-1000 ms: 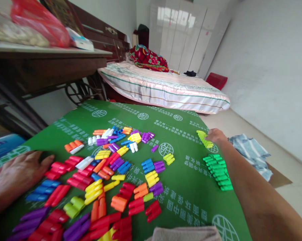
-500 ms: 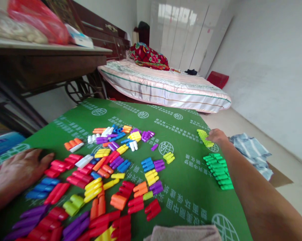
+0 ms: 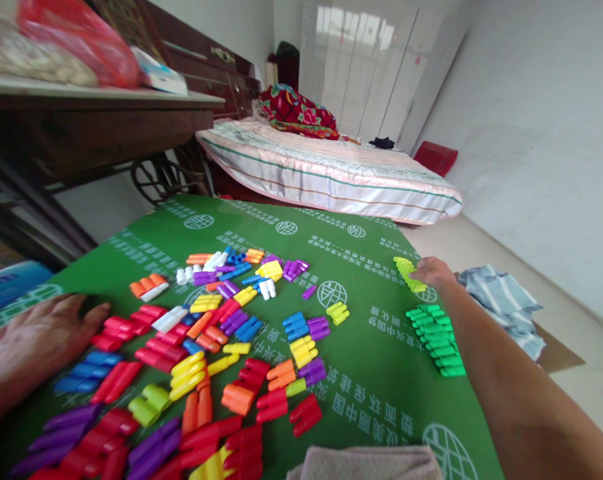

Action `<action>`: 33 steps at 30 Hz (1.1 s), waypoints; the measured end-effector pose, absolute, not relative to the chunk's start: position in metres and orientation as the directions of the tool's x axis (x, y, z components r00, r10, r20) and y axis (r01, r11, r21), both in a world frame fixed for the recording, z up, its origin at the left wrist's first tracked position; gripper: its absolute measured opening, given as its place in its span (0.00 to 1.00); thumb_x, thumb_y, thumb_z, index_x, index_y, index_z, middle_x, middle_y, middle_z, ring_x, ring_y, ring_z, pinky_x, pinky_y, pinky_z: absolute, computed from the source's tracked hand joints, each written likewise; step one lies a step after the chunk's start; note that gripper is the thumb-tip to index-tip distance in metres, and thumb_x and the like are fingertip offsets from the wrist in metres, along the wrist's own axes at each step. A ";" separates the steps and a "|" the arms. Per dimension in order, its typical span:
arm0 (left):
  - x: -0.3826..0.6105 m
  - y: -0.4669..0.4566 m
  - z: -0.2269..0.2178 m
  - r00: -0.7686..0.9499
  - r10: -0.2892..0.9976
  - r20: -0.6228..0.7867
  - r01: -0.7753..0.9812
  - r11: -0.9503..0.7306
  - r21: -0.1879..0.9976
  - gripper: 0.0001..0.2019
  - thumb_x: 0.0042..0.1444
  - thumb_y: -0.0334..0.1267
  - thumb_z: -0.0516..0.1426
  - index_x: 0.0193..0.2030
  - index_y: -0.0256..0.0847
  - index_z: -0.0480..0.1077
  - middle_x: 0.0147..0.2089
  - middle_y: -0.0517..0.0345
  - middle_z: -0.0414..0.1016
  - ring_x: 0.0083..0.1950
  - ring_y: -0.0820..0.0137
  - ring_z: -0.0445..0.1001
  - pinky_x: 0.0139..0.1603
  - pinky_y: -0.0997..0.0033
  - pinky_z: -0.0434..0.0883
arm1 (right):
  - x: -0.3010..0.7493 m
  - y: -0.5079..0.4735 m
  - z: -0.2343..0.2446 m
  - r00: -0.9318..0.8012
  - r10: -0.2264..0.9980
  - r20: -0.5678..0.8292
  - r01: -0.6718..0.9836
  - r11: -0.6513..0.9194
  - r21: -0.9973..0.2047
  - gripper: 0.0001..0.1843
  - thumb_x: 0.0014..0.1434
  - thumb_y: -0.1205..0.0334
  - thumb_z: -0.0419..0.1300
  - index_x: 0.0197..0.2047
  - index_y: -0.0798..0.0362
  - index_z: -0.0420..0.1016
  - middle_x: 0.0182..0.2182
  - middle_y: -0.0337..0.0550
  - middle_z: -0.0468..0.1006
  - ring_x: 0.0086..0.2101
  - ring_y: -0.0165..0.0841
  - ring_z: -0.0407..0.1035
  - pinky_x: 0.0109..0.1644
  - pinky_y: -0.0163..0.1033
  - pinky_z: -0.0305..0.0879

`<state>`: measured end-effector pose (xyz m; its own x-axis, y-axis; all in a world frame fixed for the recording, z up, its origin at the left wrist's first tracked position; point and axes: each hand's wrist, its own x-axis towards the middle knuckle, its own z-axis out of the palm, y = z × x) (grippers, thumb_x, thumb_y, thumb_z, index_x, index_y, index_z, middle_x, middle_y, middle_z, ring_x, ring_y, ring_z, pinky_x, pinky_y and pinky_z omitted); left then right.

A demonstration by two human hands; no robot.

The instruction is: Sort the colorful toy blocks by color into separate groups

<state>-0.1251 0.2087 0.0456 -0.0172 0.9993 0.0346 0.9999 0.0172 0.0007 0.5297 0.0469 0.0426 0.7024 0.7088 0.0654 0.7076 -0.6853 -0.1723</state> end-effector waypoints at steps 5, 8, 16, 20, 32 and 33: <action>-0.125 0.209 0.044 -0.030 0.999 0.035 0.999 0.031 -0.010 0.35 0.57 0.55 0.35 0.58 0.30 0.61 0.65 0.35 0.58 0.65 0.44 0.57 0.63 0.46 0.57 | 0.518 0.045 0.052 0.731 0.682 -0.001 0.680 -0.729 -0.084 0.19 0.47 0.53 0.67 0.41 0.55 0.79 0.40 0.53 0.81 0.40 0.44 0.76 0.38 0.38 0.69; -0.125 0.209 0.043 -0.034 0.998 0.043 0.999 0.034 -0.002 0.35 0.58 0.57 0.35 0.58 0.31 0.62 0.65 0.35 0.58 0.65 0.44 0.57 0.62 0.45 0.58 | 0.503 0.043 0.064 0.738 0.674 0.021 0.674 -0.738 -0.022 0.23 0.53 0.52 0.63 0.48 0.58 0.77 0.45 0.59 0.79 0.45 0.48 0.74 0.41 0.42 0.69; -0.125 0.208 0.038 -0.024 0.997 0.077 1.000 0.023 0.022 0.33 0.58 0.55 0.35 0.57 0.31 0.63 0.65 0.36 0.59 0.65 0.45 0.58 0.63 0.46 0.58 | 0.416 0.036 0.068 0.449 0.893 -0.008 0.891 -0.449 -0.061 0.20 0.60 0.52 0.56 0.52 0.49 0.75 0.48 0.46 0.79 0.47 0.39 0.73 0.49 0.40 0.68; -0.126 0.204 0.036 -0.007 0.994 0.111 0.999 0.003 0.038 0.32 0.60 0.53 0.37 0.57 0.31 0.63 0.65 0.36 0.60 0.65 0.46 0.58 0.63 0.46 0.59 | 0.364 0.028 0.055 0.210 0.975 -0.068 0.955 -0.219 -0.200 0.19 0.58 0.53 0.57 0.51 0.50 0.76 0.49 0.44 0.79 0.46 0.37 0.74 0.49 0.39 0.69; -0.126 0.198 0.029 -0.011 0.982 0.187 0.999 0.002 0.050 0.28 0.60 0.50 0.41 0.56 0.31 0.65 0.64 0.37 0.63 0.65 0.49 0.59 0.63 0.49 0.59 | 0.279 0.013 0.067 -0.047 0.998 -0.040 0.979 0.038 -0.202 0.14 0.61 0.59 0.53 0.45 0.49 0.77 0.44 0.44 0.78 0.41 0.37 0.74 0.45 0.40 0.67; -0.126 0.197 0.028 -0.012 0.982 0.191 0.999 0.003 0.050 0.28 0.60 0.49 0.41 0.56 0.31 0.65 0.63 0.37 0.63 0.65 0.49 0.59 0.63 0.49 0.59 | 0.272 0.012 0.068 -0.068 0.997 -0.021 0.975 0.063 -0.211 0.14 0.62 0.60 0.53 0.45 0.49 0.77 0.44 0.44 0.78 0.41 0.37 0.73 0.45 0.40 0.67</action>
<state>-0.1258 0.1974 0.0283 -0.0123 0.9816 0.1908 0.9987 0.0027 0.0505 0.2717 0.0121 0.0681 -0.0685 0.9974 -0.0209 0.9754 0.0625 -0.2113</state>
